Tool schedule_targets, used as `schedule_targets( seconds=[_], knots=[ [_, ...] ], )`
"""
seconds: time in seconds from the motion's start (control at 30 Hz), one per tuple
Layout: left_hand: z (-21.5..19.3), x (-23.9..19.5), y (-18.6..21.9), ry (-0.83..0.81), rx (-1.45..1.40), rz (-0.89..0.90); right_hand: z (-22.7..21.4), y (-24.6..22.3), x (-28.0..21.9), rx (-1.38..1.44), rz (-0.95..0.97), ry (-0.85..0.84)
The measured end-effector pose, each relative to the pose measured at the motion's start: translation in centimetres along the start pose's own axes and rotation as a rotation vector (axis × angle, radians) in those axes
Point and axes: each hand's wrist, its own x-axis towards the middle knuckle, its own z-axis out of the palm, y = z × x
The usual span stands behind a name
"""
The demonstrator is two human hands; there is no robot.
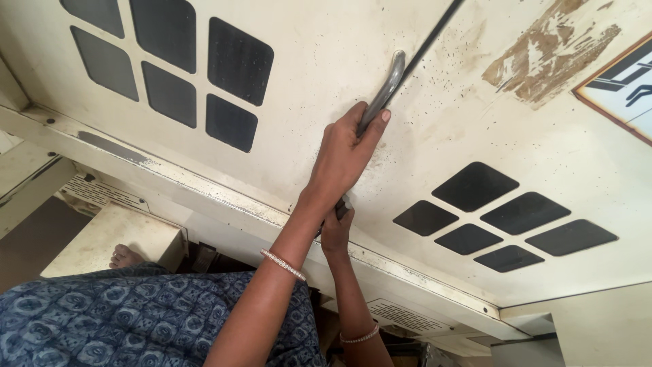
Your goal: The person uses two metal rods to unlock and open the double doors of a large industrial machine. They insert the rods into the door handles, rotate them to release the latch, and pull the doors open to reveal the machine's interior.
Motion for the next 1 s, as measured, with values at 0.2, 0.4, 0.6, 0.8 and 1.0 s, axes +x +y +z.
schedule_targets(
  seconds=[0.2,0.4,0.6,0.8,1.0],
  knots=[
    [-0.1,0.0,0.3,-0.010,0.020,-0.012,0.2,-0.5,-0.2,0.029,-0.042,-0.034],
    [-0.1,0.0,0.4,-0.012,0.038,-0.013,0.7,-1.9,-0.5,0.084,-0.141,-0.103],
    [-0.2,0.0,0.4,-0.015,0.018,-0.009,0.8,-2.7,-0.8,0.038,-0.100,-0.089],
    [-0.1,0.1,0.3,-0.022,0.024,-0.026,0.8,-2.6,-0.8,0.022,-0.089,-0.083],
    [-0.2,0.0,0.4,-0.024,0.031,-0.030,0.8,-2.6,-0.7,0.040,-0.096,-0.097]
  ],
)
